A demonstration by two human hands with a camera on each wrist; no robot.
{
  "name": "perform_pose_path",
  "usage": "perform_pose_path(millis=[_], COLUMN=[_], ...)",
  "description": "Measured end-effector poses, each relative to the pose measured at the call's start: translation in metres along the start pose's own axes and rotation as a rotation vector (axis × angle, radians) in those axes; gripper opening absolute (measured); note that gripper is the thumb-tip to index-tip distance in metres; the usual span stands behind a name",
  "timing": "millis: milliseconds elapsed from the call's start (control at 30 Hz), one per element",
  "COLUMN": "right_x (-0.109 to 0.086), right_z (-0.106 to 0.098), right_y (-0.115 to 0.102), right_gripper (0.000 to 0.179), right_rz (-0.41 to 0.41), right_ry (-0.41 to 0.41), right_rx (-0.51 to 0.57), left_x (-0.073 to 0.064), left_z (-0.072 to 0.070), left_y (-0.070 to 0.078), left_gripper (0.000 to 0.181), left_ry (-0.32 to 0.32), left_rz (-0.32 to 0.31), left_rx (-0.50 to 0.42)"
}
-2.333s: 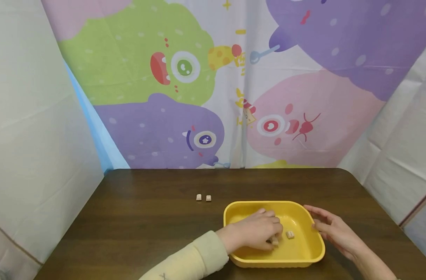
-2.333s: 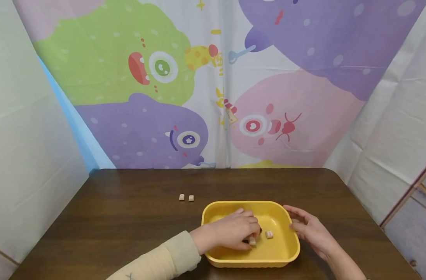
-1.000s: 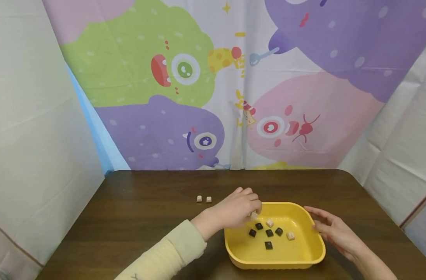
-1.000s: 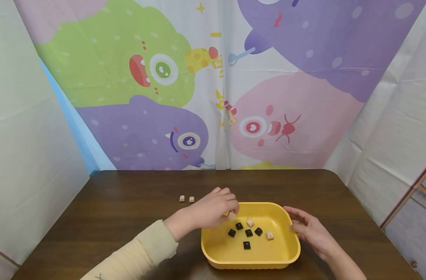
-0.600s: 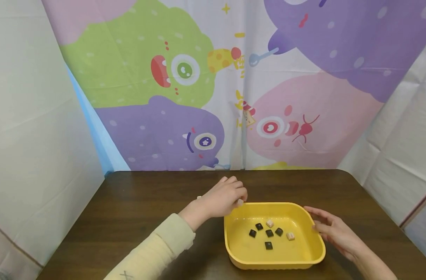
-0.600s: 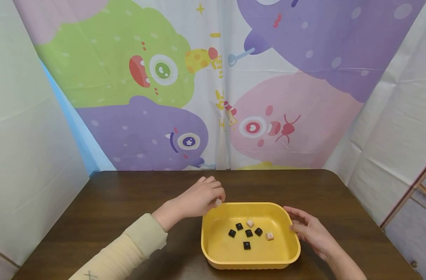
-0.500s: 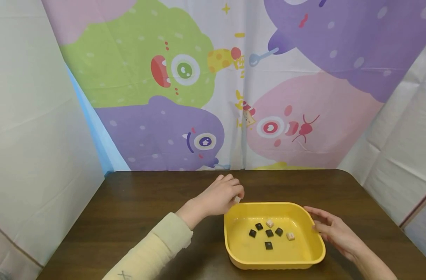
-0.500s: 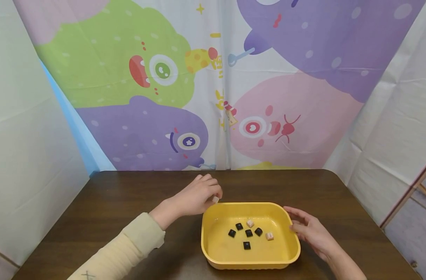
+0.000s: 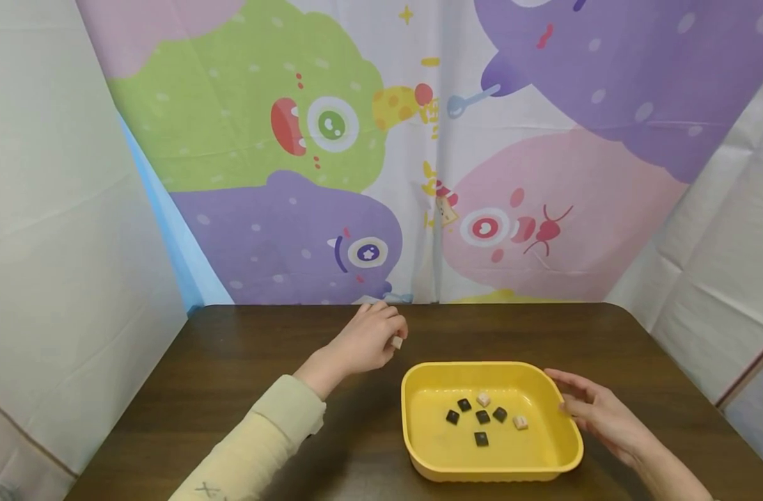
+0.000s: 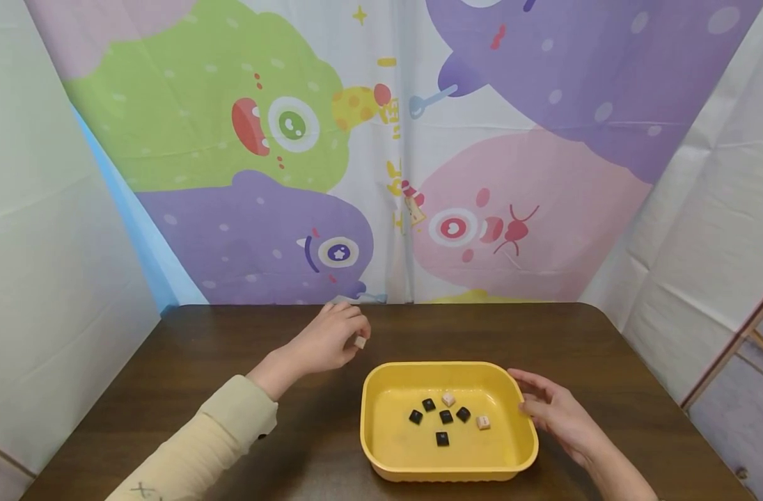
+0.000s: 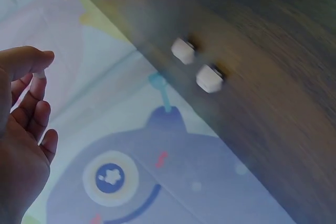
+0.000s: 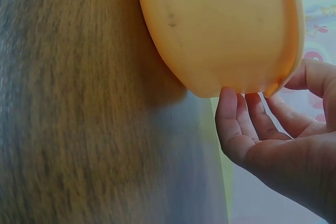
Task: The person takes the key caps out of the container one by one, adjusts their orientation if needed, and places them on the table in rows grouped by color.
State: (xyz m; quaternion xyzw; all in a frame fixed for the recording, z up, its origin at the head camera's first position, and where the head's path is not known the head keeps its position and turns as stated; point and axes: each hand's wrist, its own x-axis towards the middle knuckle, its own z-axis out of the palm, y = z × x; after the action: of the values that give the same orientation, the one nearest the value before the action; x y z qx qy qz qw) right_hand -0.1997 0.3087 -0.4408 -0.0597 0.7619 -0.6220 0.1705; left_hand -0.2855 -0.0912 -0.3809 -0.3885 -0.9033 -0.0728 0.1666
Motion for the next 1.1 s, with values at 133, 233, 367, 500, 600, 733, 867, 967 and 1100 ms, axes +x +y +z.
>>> perform_pose_path(millis=[133,233,367,500,600,733,867,967,1100], right_x=[0.000,0.000,0.000,0.000,0.000,0.000,0.000,0.000,0.000], right_z=[0.000,0.000,0.000,-0.001,0.000,0.000,0.000,0.000,0.000], right_y=[-0.001,-0.001,-0.001,-0.001,-0.001,-0.001,-0.001,0.000,0.000], right_gripper=[0.069,0.069,0.069,0.069,0.069,0.069,0.069,0.069,0.069], right_rz=[0.000,0.003,0.003,0.002,-0.002,-0.001,0.000,-0.003,-0.006], right_ry=[0.001,0.003,-0.001,-0.002,-0.001,0.001,0.005,0.004,0.002], right_rx=[0.000,-0.001,0.000,0.001,-0.002,0.001,0.004,0.001,0.003], left_x=[-0.004,-0.007,-0.012,-0.016,-0.020,-0.027,-0.034,-0.039,-0.046], left_z=[0.001,0.002,0.003,0.005,0.007,0.013,0.021,0.028,0.035], left_y=[-0.011,-0.020,-0.030,-0.039,-0.044,-0.050,-0.055,-0.059,-0.064], left_gripper=[0.017,0.018,0.018,0.017,0.016,0.016,0.018,0.021,0.023], left_ry=[-0.004,-0.002,-0.002,-0.005,0.002,0.017,0.012,-0.002,-0.013], left_rz=[-0.043,-0.068,-0.104,-0.134,-0.149,-0.163,-0.180,-0.205,-0.233], left_rx=[-0.001,-0.002,-0.013,-0.007,-0.010,-0.023,-0.023,-0.026,-0.042])
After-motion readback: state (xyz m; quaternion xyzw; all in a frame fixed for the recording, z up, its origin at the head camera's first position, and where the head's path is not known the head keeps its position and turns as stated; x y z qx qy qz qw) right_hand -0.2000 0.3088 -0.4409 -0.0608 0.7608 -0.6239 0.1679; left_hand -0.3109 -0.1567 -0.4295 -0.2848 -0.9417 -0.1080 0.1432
